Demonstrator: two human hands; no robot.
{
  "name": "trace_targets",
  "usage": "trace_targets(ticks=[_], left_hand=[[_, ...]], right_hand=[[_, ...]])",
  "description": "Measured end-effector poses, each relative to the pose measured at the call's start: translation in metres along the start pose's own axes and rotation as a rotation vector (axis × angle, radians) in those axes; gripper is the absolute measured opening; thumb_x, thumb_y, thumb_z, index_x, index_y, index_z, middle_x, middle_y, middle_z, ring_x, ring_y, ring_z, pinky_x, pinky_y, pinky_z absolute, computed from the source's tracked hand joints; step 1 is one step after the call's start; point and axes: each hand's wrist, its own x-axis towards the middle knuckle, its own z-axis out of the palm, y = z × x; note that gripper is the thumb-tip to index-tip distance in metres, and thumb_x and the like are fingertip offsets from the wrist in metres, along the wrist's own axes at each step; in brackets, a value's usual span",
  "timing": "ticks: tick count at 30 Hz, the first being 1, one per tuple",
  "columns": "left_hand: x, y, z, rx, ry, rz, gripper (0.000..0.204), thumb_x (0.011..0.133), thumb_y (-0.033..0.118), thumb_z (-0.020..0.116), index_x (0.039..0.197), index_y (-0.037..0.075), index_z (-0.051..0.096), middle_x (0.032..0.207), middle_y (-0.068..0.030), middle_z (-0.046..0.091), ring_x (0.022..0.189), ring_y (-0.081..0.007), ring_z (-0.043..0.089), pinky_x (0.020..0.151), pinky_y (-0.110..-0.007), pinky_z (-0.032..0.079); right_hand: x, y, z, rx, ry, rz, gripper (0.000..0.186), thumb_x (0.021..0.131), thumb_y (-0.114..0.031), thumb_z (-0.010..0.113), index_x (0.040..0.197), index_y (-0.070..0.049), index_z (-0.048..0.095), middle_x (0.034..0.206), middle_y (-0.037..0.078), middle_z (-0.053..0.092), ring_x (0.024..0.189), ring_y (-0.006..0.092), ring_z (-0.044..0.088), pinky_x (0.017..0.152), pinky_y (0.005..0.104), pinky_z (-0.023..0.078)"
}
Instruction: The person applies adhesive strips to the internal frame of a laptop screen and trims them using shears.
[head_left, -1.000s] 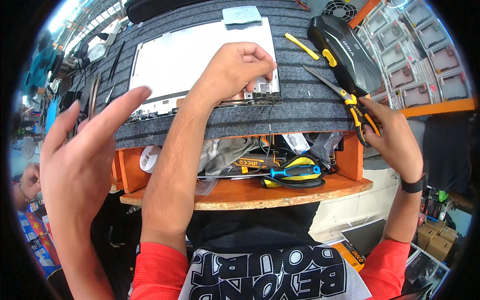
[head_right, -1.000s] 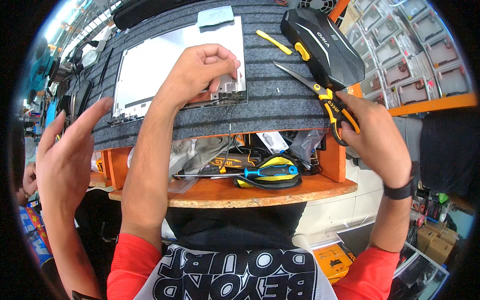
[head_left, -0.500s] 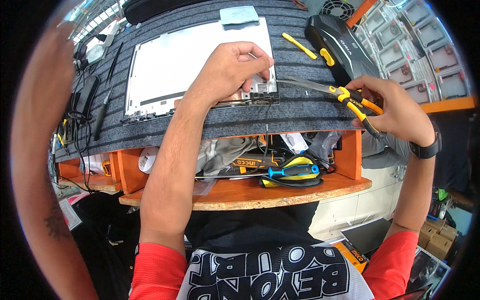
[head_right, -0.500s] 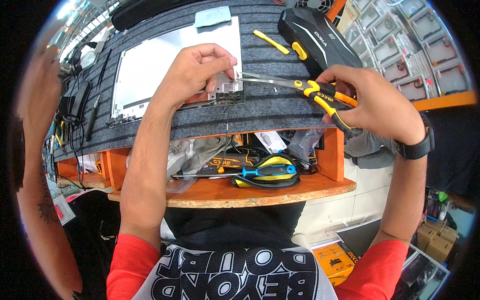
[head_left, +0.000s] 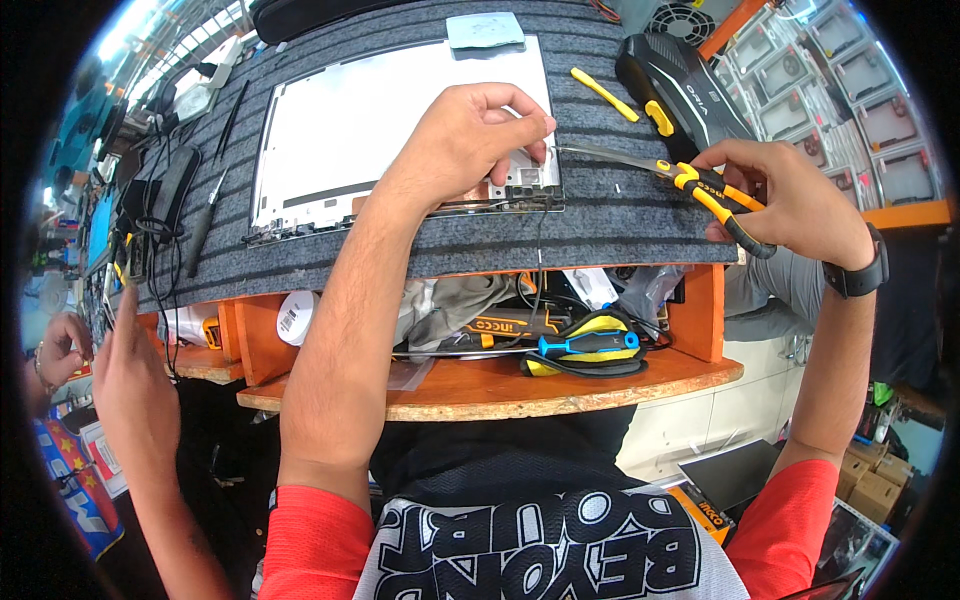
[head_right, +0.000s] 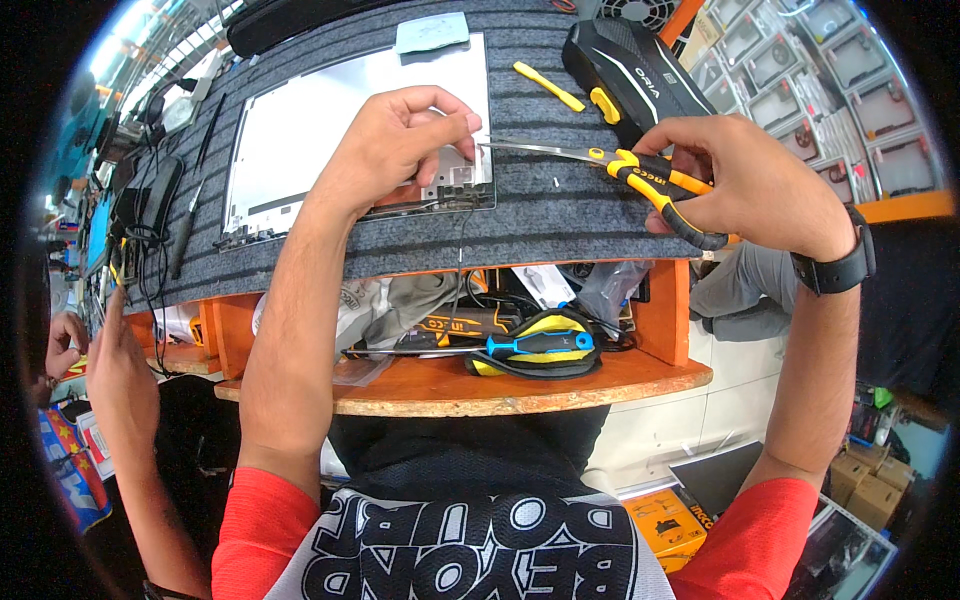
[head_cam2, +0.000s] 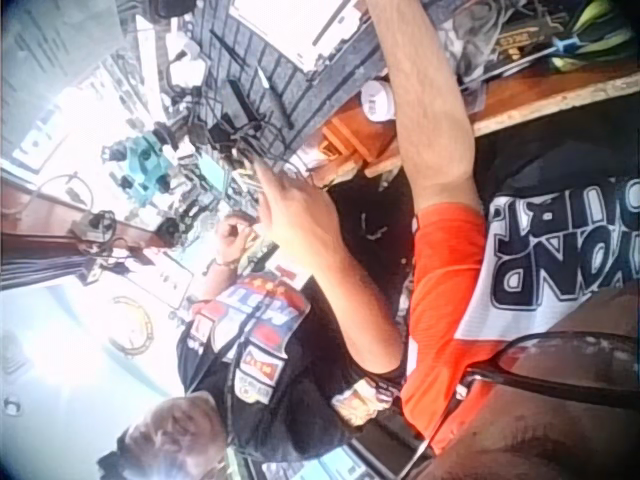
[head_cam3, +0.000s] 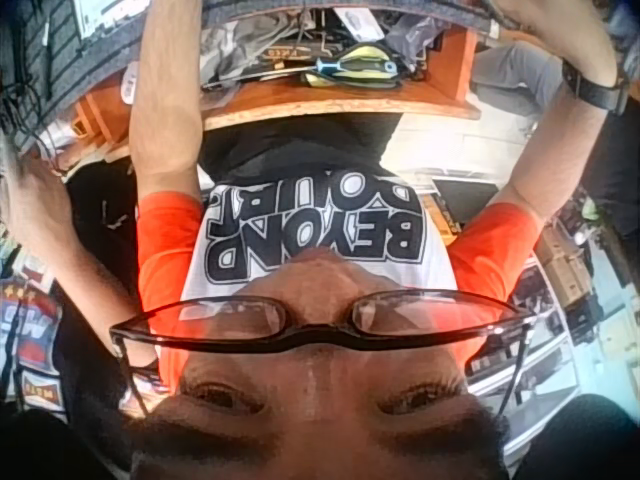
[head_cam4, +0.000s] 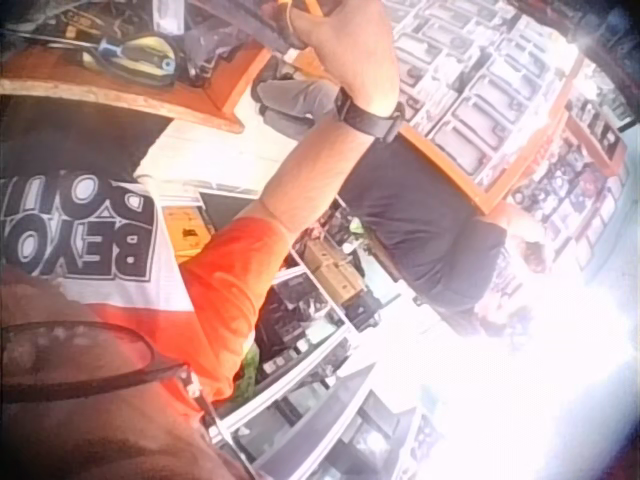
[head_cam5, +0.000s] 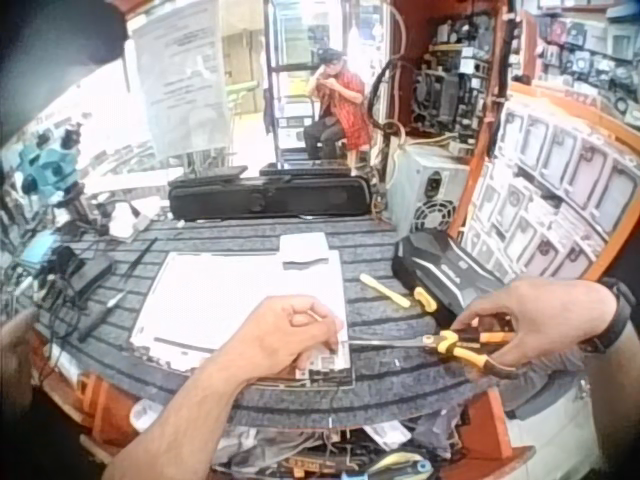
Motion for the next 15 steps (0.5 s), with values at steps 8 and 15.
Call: trace_targets(ticks=[8,15], left_hand=[[0.0007,-0.0003,-0.0013,-0.007,-0.018,0.022,0.019,0.103,0.02,0.072,0.109,0.003,0.076,0.085,-0.0049,0.078,0.045,-0.0022,0.052,0.032,-0.021,0.03],[0.001,-0.001,-0.0006,-0.004,-0.014,0.031,0.019,0.103,0.02,0.071,0.11,0.002,0.075,0.085,-0.0058,0.078,0.045,-0.0024,0.052,0.032,-0.021,0.029]], right_hand=[[0.0026,-0.0035,-0.004,0.0,-0.025,0.037,0.061,0.075,-0.022,0.098,0.127,-0.003,0.073,0.071,-0.004,0.054,0.062,0.0069,0.044,0.057,0.0283,0.03],[0.0029,-0.0045,-0.0027,-0.013,0.017,0.001,0.06,0.074,-0.025,0.099,0.124,-0.002,0.075,0.072,-0.001,0.057,0.063,0.0105,0.047,0.057,0.0306,0.033]])
